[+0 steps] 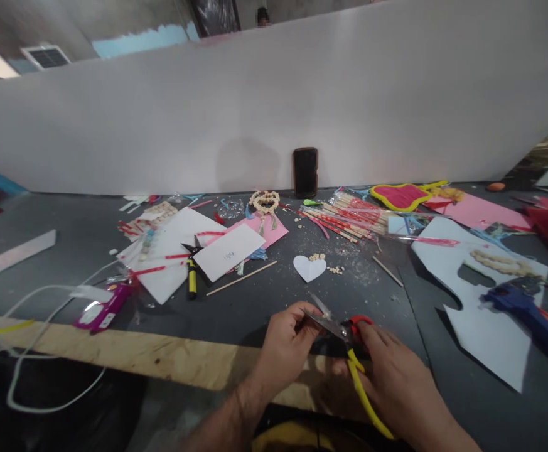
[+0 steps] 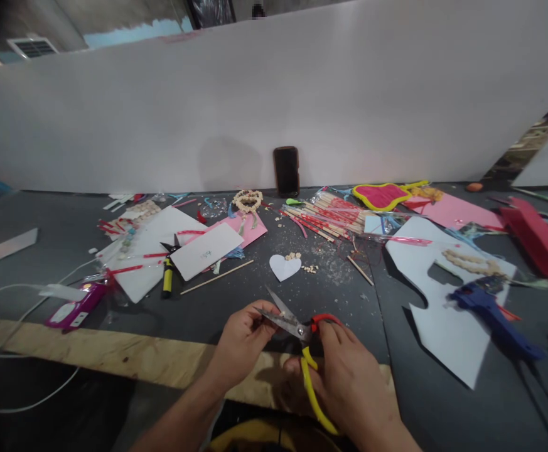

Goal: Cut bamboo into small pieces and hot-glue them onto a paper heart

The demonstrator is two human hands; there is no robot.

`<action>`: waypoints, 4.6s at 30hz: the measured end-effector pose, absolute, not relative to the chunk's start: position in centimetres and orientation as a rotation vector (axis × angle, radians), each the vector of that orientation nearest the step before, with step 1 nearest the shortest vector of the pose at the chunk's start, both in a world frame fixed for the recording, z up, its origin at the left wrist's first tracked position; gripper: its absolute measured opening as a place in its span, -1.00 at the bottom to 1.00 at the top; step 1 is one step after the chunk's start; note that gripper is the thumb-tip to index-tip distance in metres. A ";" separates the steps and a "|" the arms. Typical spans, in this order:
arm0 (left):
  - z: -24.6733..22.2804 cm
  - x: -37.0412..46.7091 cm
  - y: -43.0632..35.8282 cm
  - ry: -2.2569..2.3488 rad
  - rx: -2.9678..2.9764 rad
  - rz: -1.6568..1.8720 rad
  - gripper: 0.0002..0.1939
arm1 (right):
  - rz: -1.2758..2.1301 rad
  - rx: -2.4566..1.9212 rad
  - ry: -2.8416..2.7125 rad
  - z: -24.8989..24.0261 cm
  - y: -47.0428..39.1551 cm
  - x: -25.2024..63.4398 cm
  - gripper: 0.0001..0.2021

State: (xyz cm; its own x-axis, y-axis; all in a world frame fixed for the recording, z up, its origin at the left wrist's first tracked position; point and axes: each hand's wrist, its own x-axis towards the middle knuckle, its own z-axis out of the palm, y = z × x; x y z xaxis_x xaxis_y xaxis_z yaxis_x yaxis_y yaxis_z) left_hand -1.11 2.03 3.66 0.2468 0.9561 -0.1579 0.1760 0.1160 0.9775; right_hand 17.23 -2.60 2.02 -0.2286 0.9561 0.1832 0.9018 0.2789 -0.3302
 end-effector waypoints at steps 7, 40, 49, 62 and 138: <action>4.3 -1.3 1.8 1.249 1.495 0.808 -0.84 | 0.033 -1.692 -2.299 1.8 -2.2 17.2 -0.73; 4.9 -2.0 2.6 1.122 1.294 0.863 -0.94 | 0.184 -1.644 -2.345 2.8 -1.9 17.1 -0.60; 4.4 -2.2 2.7 1.014 1.170 0.812 -0.92 | 0.099 -1.586 -2.387 2.4 -1.8 17.2 -0.67; 3.4 -1.6 1.7 1.250 1.436 0.955 -0.90 | 0.250 -1.715 -2.342 2.6 -1.6 17.0 -0.68; 2.9 -1.4 1.9 1.186 1.410 0.981 -0.88 | 0.246 -1.606 -2.139 0.6 -2.0 17.0 -0.70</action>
State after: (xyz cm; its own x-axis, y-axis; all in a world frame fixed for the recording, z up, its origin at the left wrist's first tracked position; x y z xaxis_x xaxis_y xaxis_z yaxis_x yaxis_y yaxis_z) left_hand -1.36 1.90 2.85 0.1873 0.9821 -0.0195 0.1648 -0.0118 0.9863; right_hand 16.95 -1.97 0.65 -0.2194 0.9440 0.2464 0.8633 0.3055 -0.4017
